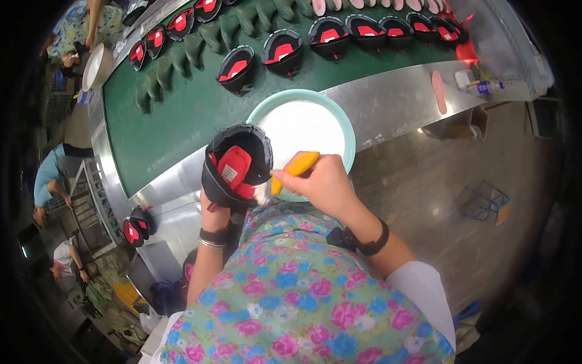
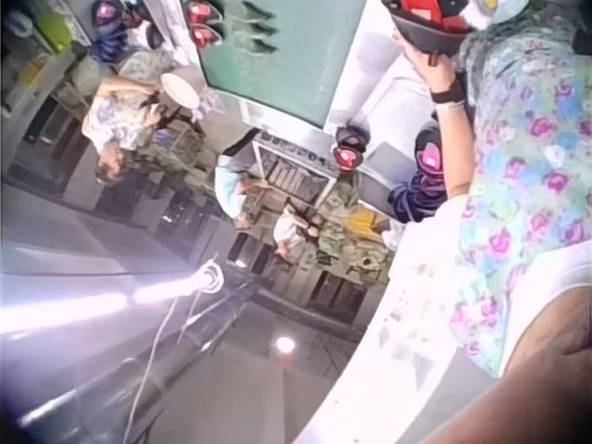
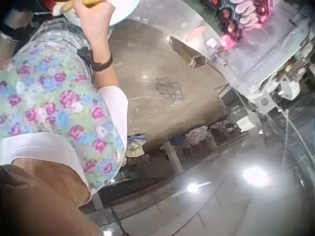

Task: Applying glue to the interior of shoe uppers using a brush and a bowl of adhesive.

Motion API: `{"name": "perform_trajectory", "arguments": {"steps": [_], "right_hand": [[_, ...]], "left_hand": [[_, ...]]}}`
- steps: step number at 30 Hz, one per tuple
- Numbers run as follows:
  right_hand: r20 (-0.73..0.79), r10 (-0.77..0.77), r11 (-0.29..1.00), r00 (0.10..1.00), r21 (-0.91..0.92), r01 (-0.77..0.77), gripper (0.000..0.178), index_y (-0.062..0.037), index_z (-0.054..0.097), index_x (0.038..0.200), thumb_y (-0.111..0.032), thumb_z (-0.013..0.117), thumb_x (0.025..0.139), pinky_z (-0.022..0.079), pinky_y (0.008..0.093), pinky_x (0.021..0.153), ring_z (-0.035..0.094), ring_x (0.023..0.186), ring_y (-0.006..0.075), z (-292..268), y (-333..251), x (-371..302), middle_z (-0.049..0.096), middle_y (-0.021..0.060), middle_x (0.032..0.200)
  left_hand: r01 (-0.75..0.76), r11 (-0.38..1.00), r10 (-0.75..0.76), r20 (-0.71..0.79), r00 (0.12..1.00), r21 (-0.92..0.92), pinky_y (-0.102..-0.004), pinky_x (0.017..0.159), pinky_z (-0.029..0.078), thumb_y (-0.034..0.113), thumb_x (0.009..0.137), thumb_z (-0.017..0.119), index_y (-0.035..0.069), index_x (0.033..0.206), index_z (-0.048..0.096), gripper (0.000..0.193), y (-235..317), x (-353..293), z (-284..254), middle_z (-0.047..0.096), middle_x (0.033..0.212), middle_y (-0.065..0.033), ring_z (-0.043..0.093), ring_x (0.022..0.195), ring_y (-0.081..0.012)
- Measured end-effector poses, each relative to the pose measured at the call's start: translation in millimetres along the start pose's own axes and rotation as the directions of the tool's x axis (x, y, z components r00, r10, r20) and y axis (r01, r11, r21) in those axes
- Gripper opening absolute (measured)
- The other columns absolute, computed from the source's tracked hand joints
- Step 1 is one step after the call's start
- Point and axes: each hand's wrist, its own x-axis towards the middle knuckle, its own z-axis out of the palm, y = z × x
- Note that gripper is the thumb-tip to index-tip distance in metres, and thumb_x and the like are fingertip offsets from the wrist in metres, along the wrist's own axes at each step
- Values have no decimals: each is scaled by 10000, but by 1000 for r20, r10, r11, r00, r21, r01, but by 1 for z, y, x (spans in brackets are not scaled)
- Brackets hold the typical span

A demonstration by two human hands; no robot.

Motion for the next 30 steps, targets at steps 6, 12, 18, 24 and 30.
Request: {"name": "perform_trajectory", "arguments": {"steps": [6, 12, 18, 24, 30], "right_hand": [[44, -78, 992, 996, -93, 82, 219, 16, 671, 779, -190, 747, 770, 459, 247, 567, 551, 581, 73, 6, 18, 27, 638, 62, 639], [2, -334, 930, 943, -162, 330, 146, -2, 682, 825, -132, 728, 777, 480, 253, 600, 608, 630, 104, 8, -15, 54, 662, 76, 702], [518, -681, 691, 517, 222, 688, 174, -31, 702, 917, -62, 745, 751, 507, 250, 680, 662, 776, 149, 69, -80, 42, 696, 81, 867], [289, -428, 892, 857, -21, 452, 158, -22, 676, 853, -157, 724, 786, 488, 257, 586, 621, 613, 116, 53, -25, 95, 668, 64, 688], [-61, -73, 997, 995, -8, 73, 151, 2, 647, 740, -119, 702, 812, 448, 230, 516, 573, 560, 83, 18, 12, 78, 629, 42, 623]], "left_hand": [[91, 930, -125, -74, 989, -357, -349, 1023, 409, -27, 891, 523, 52, 1339, 419, 467, 14, 0, -1, 491, 1320, -75, 493, 1201, -197], [363, 758, -537, -204, 818, -542, -320, 539, 490, 236, 867, 560, 72, 1230, 497, 404, 30, 2, -14, 604, 1055, -72, 605, 910, -193], [479, 647, -468, 186, 864, -594, -410, 875, 522, 307, 948, 432, 19, 1174, 554, 386, 22, -8, -24, 635, 1101, -176, 625, 1015, -263], [662, 469, -624, 311, 717, -584, -259, 312, 373, 226, 865, 555, 35, 1083, 570, 290, 14, 1, -27, 661, 849, -105, 551, 432, -216], [256, 706, -425, -105, 899, -661, -363, 855, 466, 250, 903, 527, 134, 1176, 573, 300, 5, 35, -73, 613, 1144, -33, 574, 1007, -190]]}}
